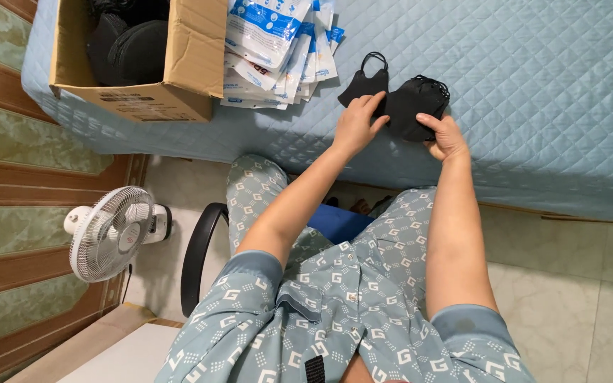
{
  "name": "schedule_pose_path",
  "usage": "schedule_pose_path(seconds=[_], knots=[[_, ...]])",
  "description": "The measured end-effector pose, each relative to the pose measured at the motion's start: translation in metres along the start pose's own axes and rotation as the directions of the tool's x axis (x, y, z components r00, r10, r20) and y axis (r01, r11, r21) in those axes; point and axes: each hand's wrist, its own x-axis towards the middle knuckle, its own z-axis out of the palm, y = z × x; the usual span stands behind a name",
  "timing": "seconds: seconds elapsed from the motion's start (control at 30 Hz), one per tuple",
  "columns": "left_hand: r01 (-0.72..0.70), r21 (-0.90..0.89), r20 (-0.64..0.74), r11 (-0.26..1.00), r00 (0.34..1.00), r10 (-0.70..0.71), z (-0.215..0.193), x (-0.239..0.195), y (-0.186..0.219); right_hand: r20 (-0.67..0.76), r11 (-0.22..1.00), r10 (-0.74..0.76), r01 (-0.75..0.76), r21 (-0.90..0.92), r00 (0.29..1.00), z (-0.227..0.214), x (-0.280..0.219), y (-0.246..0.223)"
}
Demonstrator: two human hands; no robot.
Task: The person sits on a chair and folds black face masks by hand, stacking them on a blue bedspread. They then pick up a packaged item from a nearby pile of packages.
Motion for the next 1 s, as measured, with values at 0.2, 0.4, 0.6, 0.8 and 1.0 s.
schedule_pose_path(seconds=[0.2,0.4,0.6,0.8,1.0], knots=[[0.028,0.068,-0.031,0.997,0.999,-0.026,0.013,-0.002,-0.013,-0.05,0.998,-0.036,0.033,-0.058,0.998,0.024,-0.015,-0.009],[0.086,-0.101,-0.017,0.991,0.996,-0.088,0.003,0.0,0.001,-0.079,0.995,-0.049,0.042,-0.092,0.996,0.029,-0.018,-0.007],[0.104,-0.079,-0.031,0.991,0.994,-0.107,-0.001,0.003,0.003,-0.085,0.993,-0.052,0.043,-0.11,0.995,0.037,-0.021,-0.009],[0.051,0.127,-0.083,0.991,0.996,-0.041,0.002,0.007,-0.001,-0.075,0.993,-0.054,0.045,-0.109,0.996,0.032,-0.018,-0.006],[0.026,-0.049,-0.14,0.998,0.99,-0.033,-0.004,0.012,0.003,-0.083,0.995,-0.045,0.037,-0.09,0.996,0.026,-0.013,-0.006]])
